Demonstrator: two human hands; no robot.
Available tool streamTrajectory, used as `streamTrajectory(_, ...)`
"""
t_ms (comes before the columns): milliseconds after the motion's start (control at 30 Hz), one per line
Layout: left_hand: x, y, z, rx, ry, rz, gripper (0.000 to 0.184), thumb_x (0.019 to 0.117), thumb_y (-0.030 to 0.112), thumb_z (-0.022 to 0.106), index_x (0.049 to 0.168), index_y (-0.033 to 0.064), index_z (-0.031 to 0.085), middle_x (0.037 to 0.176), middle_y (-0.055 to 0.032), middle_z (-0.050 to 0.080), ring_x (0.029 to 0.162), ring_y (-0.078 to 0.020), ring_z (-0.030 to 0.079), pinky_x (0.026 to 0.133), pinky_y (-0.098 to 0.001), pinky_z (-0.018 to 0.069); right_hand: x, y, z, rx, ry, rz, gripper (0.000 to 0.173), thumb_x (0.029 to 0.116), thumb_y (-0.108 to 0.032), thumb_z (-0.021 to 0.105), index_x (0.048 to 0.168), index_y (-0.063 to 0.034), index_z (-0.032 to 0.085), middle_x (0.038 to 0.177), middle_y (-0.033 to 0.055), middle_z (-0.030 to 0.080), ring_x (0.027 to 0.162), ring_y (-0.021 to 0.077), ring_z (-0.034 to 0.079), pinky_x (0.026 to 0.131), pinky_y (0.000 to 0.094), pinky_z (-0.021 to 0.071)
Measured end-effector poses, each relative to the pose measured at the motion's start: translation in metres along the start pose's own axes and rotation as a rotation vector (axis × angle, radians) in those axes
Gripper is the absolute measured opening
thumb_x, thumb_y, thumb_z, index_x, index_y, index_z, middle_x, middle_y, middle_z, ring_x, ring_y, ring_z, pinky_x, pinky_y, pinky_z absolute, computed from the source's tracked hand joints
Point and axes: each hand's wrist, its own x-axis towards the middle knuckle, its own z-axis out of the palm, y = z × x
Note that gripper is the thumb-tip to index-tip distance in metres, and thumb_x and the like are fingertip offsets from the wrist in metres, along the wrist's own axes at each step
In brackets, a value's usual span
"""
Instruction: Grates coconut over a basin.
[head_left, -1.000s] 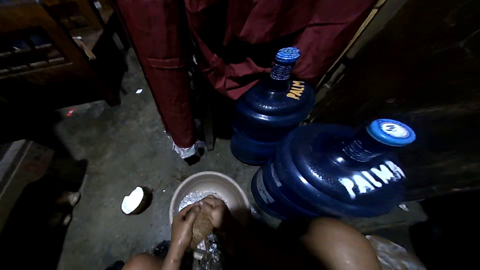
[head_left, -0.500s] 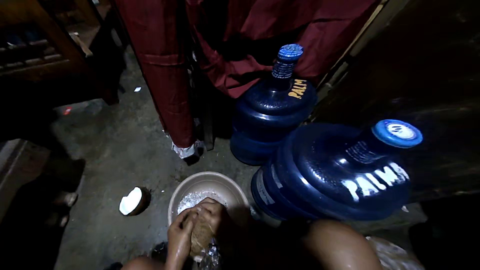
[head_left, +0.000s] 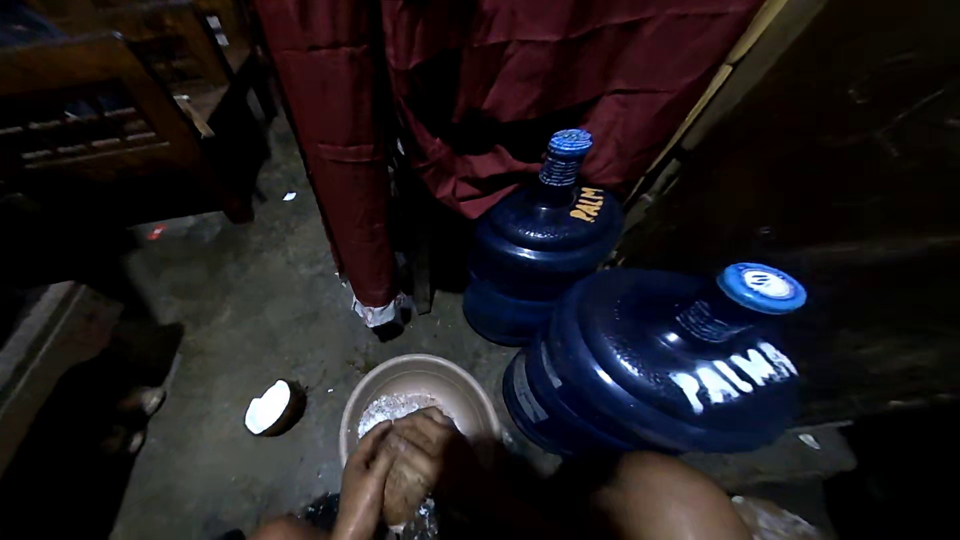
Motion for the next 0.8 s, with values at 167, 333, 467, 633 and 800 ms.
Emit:
streamTrajectory(167,0.049,-0.025,0.009,0.084,0.127,-0.216,0.041,0.1087,0.035,0.049,0.120,0.0008,0.069,0.115,-0.0145,0.071,0.107,-0.0207,0.067,0.097,-0.0428,0.0530,0.058,0.030,0.003,0.181,-0.269,0.406,0.034,0.1049,-0.029,0.056,0.121,-0.0037,0.073,0.125,0.0167,0.067,0.120,0.0257,0.062,0.108,0.0439,0.0465)
streamTrajectory(333,0.074,-0.001,0.003,-0.045,-0.051,-0.322,0.056,0.1097,0.050,0.035,0.130,0.0061,0.063,0.116,-0.0146,0.069,0.105,-0.0245,0.068,0.090,-0.0470,0.0560,0.091,0.014,-0.012,0.140,-0.303,0.506,0.046,0.1081,-0.039,0.050,0.119,0.0008,0.071,0.122,0.0215,0.068,0.116,0.0307,0.063,0.105,0.0507,0.0463)
streamTrajectory(467,0.016,0.023,-0.004,0.030,-0.091,-0.091,0.049,0.1056,0.044,0.048,0.135,0.0073,0.061,0.121,-0.0084,0.069,0.108,-0.0167,0.067,0.096,-0.0389,0.0561,0.029,-0.018,-0.016,0.016,-0.050,0.123,0.033,0.1046,-0.026,0.054,0.113,-0.0033,0.077,0.114,0.0165,0.073,0.113,0.0280,0.067,0.102,0.0458,0.0522)
streamTrajectory(633,0.027,-0.021,0.004,0.096,0.082,-0.100,0.034,0.1013,0.033,0.061,0.122,0.0069,0.070,0.112,-0.0065,0.073,0.103,-0.0142,0.069,0.094,-0.0374,0.0560,0.021,0.038,0.022,0.110,0.034,0.032,0.032,0.1009,-0.017,0.051,0.109,-0.0051,0.079,0.109,0.0130,0.075,0.109,0.0234,0.067,0.100,0.0395,0.0520)
streamTrajectory(800,0.076,-0.009,0.004,0.225,-0.011,-0.376,0.060,0.1057,0.055,0.046,0.116,0.0014,0.070,0.113,-0.0175,0.070,0.107,-0.0270,0.067,0.095,-0.0503,0.0527,0.072,0.036,0.004,0.342,-0.186,0.509,0.037,0.1093,-0.026,0.049,0.112,0.0025,0.071,0.113,0.0183,0.069,0.107,0.0236,0.064,0.099,0.0434,0.0496)
